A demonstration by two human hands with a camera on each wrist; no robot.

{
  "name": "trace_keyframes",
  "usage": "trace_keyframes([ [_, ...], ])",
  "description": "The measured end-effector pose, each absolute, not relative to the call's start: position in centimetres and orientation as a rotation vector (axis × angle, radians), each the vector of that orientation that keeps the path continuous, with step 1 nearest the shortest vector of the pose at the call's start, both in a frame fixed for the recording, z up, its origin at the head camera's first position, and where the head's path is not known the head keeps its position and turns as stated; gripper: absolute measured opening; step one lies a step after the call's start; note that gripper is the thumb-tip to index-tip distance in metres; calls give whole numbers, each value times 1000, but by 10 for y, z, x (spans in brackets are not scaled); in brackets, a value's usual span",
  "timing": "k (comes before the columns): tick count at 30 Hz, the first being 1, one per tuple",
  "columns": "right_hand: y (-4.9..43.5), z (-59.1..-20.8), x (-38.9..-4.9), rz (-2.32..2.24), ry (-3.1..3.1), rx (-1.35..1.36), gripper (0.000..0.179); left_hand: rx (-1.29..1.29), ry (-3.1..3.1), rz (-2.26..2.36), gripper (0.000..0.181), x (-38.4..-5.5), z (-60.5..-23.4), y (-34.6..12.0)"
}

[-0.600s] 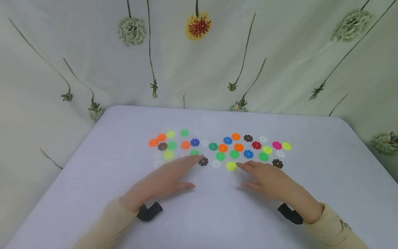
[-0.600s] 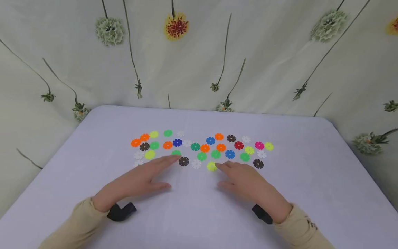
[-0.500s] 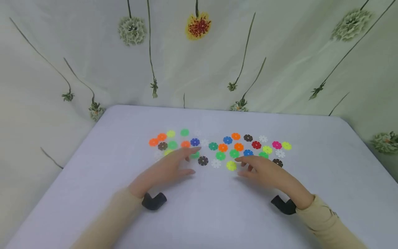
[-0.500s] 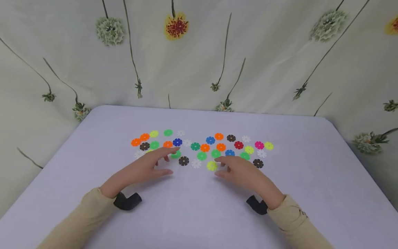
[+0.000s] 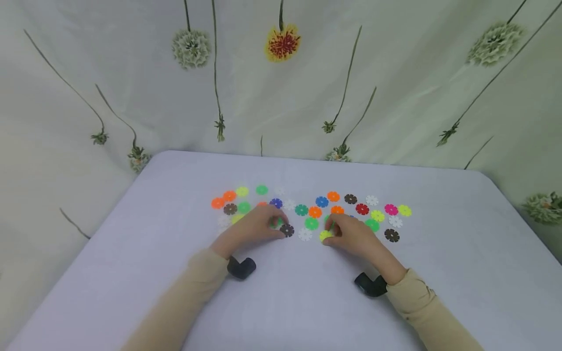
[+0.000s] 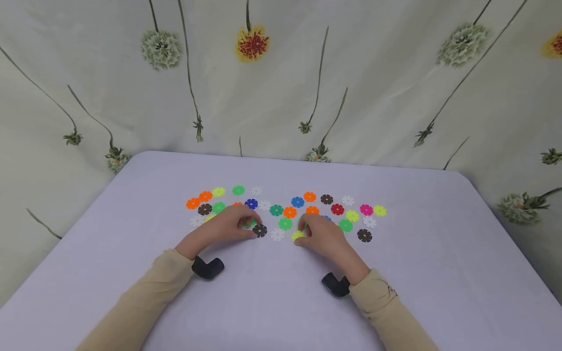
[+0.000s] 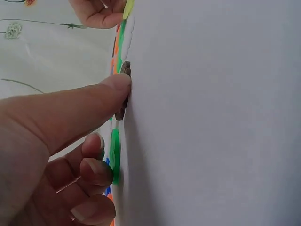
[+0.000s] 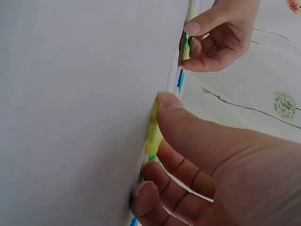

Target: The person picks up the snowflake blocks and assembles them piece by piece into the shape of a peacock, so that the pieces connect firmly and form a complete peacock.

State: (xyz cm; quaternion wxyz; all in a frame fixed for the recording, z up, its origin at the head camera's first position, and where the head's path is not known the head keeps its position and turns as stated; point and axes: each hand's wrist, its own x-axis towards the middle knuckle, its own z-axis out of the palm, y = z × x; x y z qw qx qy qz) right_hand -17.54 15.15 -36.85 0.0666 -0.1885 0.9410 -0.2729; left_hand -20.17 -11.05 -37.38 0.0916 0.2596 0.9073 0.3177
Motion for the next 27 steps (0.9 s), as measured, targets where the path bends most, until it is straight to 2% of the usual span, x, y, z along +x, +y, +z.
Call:
trace_keyframes([
  [8,150,-374,-165,-855,2851,-538,21,883,2734,964,17,-198,-381,-113],
  [14,159,-373,-151,-1128,2656,-579,10,948,2690,1029,11,-187,-380,-116],
  [20,156,-376,-133,-1562,2068,-502,16,789,2308,1402,3,-163,-382,-114],
  [27,137,-386,-117,-1746,1706,-365,18,626,1931,1680,8,-146,-392,-99],
])
